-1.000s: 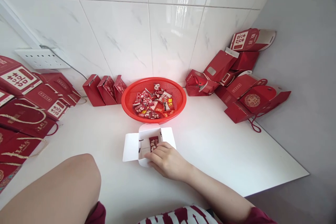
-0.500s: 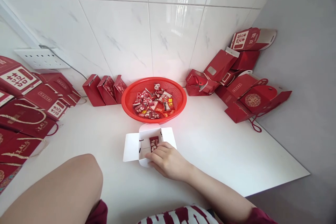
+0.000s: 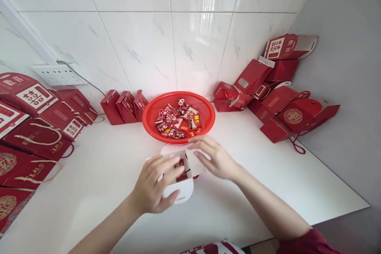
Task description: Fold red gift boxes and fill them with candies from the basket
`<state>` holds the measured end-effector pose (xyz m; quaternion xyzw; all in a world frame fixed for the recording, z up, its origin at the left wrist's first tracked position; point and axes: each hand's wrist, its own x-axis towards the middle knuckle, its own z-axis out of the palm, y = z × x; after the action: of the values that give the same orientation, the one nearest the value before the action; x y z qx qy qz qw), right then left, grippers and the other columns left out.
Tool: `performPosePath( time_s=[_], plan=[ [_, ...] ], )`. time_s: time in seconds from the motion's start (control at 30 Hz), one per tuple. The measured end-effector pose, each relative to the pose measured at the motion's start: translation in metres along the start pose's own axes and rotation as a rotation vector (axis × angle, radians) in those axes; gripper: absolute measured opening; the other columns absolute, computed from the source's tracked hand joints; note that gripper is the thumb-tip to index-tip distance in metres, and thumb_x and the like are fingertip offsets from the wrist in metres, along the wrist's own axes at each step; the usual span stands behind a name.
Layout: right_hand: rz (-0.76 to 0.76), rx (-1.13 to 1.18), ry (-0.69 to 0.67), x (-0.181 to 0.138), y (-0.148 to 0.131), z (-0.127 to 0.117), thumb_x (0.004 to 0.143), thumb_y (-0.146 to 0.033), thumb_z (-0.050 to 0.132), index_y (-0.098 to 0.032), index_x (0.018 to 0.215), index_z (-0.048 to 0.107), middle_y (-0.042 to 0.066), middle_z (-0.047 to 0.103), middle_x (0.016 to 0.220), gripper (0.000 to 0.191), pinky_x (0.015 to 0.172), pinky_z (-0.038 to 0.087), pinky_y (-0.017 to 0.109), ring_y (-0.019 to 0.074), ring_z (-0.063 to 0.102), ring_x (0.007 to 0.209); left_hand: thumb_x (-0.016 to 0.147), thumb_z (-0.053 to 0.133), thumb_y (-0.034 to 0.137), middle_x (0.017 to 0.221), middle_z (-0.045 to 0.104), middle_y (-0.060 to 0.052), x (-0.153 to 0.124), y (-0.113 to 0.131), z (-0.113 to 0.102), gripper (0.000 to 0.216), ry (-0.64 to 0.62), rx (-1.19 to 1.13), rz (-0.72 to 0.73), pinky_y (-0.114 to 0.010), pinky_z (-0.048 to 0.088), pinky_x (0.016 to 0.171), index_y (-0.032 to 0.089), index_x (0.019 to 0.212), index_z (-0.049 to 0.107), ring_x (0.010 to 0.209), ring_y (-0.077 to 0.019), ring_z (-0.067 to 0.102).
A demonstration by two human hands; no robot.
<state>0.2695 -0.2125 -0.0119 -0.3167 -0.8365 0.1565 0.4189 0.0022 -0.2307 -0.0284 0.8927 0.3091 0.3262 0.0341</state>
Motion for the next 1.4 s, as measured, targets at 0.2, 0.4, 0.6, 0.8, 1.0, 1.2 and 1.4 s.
performPosePath(
  time_s=[0.2, 0.4, 0.6, 0.8, 1.0, 1.2, 1.4],
  plan=[
    [0.262, -0.041, -0.292, 0.074, 0.055, -0.002, 0.098, -0.013, 0.042, -0.017, 0.113, 0.064, 0.009, 0.067, 0.120, 0.028, 0.100, 0.047, 0.035, 0.0197, 0.062, 0.114, 0.078, 0.071, 0.060, 0.157, 0.029, -0.015, -0.013, -0.021, 0.020, 0.083, -0.170, -0.103, -0.218, -0.054, 0.033, 0.114, 0.025, 0.146, 0.038, 0.143, -0.0386, 0.031],
    [0.338, -0.118, -0.756, 0.129, 0.088, 0.045, 0.091, -0.018, 0.056, -0.021, 0.114, 0.070, 0.006, 0.071, 0.120, 0.027, 0.095, 0.048, 0.030, 0.0225, 0.065, 0.112, 0.065, 0.073, 0.075, 0.162, 0.012, -0.015, -0.038, -0.042, 0.040, 0.109, -0.096, -0.496, -0.385, -0.057, 0.021, 0.120, 0.027, 0.152, 0.027, 0.149, -0.0416, 0.014],
    [0.499, -0.261, -0.888, 0.136, 0.099, 0.073, 0.067, -0.008, 0.074, -0.018, 0.129, 0.062, 0.017, 0.072, 0.112, 0.064, 0.079, 0.053, 0.038, 0.0324, 0.070, 0.095, 0.067, 0.078, 0.064, 0.148, 0.028, -0.016, -0.049, -0.051, 0.056, 0.108, -0.103, -0.757, -0.415, -0.055, 0.035, 0.113, 0.029, 0.152, 0.022, 0.136, -0.0399, 0.037],
    [0.475, -0.199, -0.714, 0.123, 0.099, 0.041, 0.076, -0.008, 0.067, -0.017, 0.107, 0.067, 0.013, 0.070, 0.116, 0.033, 0.084, 0.053, 0.033, 0.0254, 0.069, 0.098, 0.067, 0.080, 0.060, 0.143, 0.031, -0.015, -0.050, -0.055, 0.063, 0.106, -0.079, -0.809, -0.401, -0.055, 0.035, 0.111, 0.029, 0.152, 0.023, 0.132, -0.0386, 0.040],
    [0.520, 0.361, -0.264, 0.090, 0.096, 0.021, 0.090, -0.026, 0.060, -0.020, 0.116, 0.065, 0.007, 0.069, 0.121, 0.027, 0.080, 0.061, 0.033, 0.0172, 0.070, 0.093, 0.067, 0.081, 0.059, 0.142, 0.031, -0.015, -0.051, -0.055, 0.063, 0.106, -0.075, -0.846, -0.406, -0.055, 0.036, 0.110, 0.028, 0.151, 0.025, 0.132, -0.0386, 0.039],
    [0.674, 0.795, 0.012, 0.079, 0.101, 0.030, 0.067, -0.038, 0.084, -0.017, 0.105, 0.076, 0.003, 0.075, 0.089, 0.044, 0.075, 0.064, 0.030, 0.0149, 0.072, 0.081, 0.066, 0.082, 0.058, 0.142, 0.030, -0.015, -0.051, -0.055, 0.063, 0.106, -0.081, -0.875, -0.413, -0.055, 0.037, 0.111, 0.029, 0.151, 0.025, 0.133, -0.0382, 0.039],
    [0.688, 0.720, 0.070, 0.081, 0.100, 0.033, 0.071, -0.039, 0.081, -0.016, 0.096, 0.078, 0.005, 0.075, 0.097, 0.034, 0.068, 0.064, 0.026, 0.0145, 0.070, 0.080, 0.066, 0.081, 0.061, 0.142, 0.029, -0.015, -0.053, -0.057, 0.063, 0.107, -0.092, -0.850, -0.418, -0.056, 0.034, 0.112, 0.029, 0.151, 0.025, 0.133, -0.0387, 0.037]
  ],
)
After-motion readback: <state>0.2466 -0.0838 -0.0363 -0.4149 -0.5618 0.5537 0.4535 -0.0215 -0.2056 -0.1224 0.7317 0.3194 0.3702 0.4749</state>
